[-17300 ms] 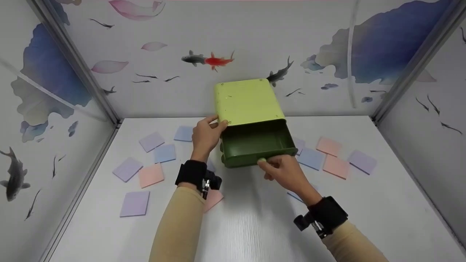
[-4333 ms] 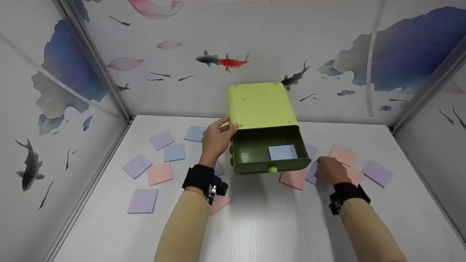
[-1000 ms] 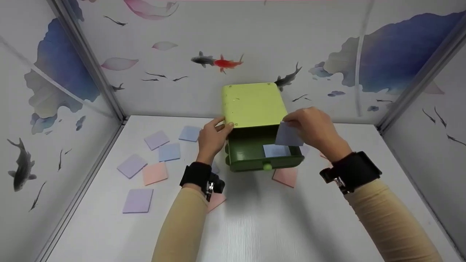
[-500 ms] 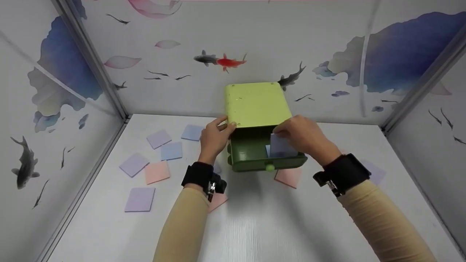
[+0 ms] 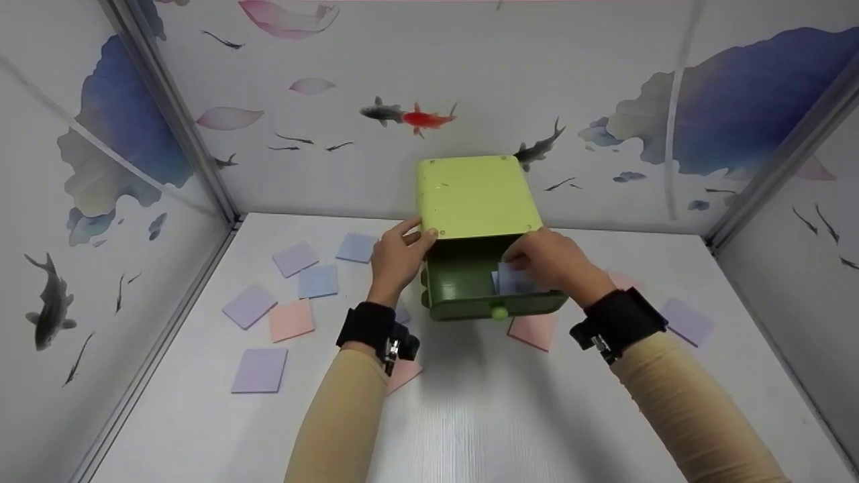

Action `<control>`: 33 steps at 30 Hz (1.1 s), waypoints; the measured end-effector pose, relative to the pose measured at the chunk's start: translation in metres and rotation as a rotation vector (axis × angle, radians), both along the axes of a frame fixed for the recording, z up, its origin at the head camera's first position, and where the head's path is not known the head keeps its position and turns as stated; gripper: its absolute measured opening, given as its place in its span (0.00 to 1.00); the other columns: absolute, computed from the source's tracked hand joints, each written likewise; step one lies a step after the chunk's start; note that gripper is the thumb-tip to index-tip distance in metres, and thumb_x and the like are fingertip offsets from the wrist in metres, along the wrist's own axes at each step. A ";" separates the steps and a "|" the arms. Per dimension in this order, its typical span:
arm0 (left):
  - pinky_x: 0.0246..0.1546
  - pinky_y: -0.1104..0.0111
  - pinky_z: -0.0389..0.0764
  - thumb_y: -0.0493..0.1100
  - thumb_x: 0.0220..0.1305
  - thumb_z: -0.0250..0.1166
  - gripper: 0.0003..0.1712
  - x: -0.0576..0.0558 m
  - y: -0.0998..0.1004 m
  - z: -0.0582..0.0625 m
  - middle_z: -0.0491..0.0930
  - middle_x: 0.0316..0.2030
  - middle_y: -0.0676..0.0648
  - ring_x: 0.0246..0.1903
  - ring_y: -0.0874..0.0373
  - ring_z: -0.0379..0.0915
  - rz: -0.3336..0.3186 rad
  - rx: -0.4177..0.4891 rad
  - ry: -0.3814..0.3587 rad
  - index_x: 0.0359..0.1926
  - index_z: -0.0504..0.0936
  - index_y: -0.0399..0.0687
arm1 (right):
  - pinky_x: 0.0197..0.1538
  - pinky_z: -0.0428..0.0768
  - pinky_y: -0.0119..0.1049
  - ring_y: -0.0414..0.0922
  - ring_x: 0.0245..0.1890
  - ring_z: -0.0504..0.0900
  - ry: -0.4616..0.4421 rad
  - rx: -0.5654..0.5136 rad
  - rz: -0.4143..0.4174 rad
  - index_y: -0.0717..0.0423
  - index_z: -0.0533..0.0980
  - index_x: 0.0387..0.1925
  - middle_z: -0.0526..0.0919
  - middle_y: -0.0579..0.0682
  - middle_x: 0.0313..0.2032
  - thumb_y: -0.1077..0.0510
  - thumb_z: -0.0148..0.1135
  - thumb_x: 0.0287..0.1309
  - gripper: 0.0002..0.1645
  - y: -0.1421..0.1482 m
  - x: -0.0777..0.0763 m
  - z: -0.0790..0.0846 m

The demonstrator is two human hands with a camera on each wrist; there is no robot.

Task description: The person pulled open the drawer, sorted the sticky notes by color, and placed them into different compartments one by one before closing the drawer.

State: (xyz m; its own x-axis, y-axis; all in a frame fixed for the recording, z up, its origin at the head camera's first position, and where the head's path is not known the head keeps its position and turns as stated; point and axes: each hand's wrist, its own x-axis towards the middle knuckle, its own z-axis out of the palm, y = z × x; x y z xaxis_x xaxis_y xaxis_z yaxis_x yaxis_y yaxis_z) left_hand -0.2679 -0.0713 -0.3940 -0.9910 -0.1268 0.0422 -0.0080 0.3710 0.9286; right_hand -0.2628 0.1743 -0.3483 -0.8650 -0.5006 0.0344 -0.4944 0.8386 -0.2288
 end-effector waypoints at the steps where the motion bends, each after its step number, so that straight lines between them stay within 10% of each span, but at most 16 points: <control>1: 0.54 0.59 0.79 0.57 0.65 0.64 0.29 0.000 0.000 0.000 0.80 0.57 0.44 0.56 0.53 0.79 0.001 0.001 0.000 0.65 0.74 0.57 | 0.40 0.80 0.44 0.46 0.36 0.80 0.003 -0.002 -0.001 0.49 0.87 0.38 0.88 0.49 0.39 0.68 0.59 0.61 0.15 0.000 -0.001 -0.001; 15: 0.58 0.57 0.76 0.56 0.65 0.64 0.29 0.000 0.000 0.001 0.81 0.57 0.44 0.56 0.52 0.79 0.003 -0.009 0.003 0.65 0.74 0.57 | 0.43 0.82 0.48 0.50 0.42 0.85 0.031 0.017 -0.015 0.54 0.86 0.43 0.88 0.52 0.42 0.69 0.64 0.54 0.16 -0.006 -0.007 -0.018; 33: 0.55 0.59 0.78 0.58 0.65 0.63 0.29 -0.001 -0.001 0.000 0.81 0.57 0.46 0.55 0.54 0.79 0.003 -0.017 -0.020 0.65 0.74 0.60 | 0.31 0.73 0.39 0.44 0.27 0.74 0.036 0.018 -0.008 0.50 0.88 0.35 0.85 0.46 0.28 0.65 0.67 0.55 0.09 -0.003 -0.011 -0.021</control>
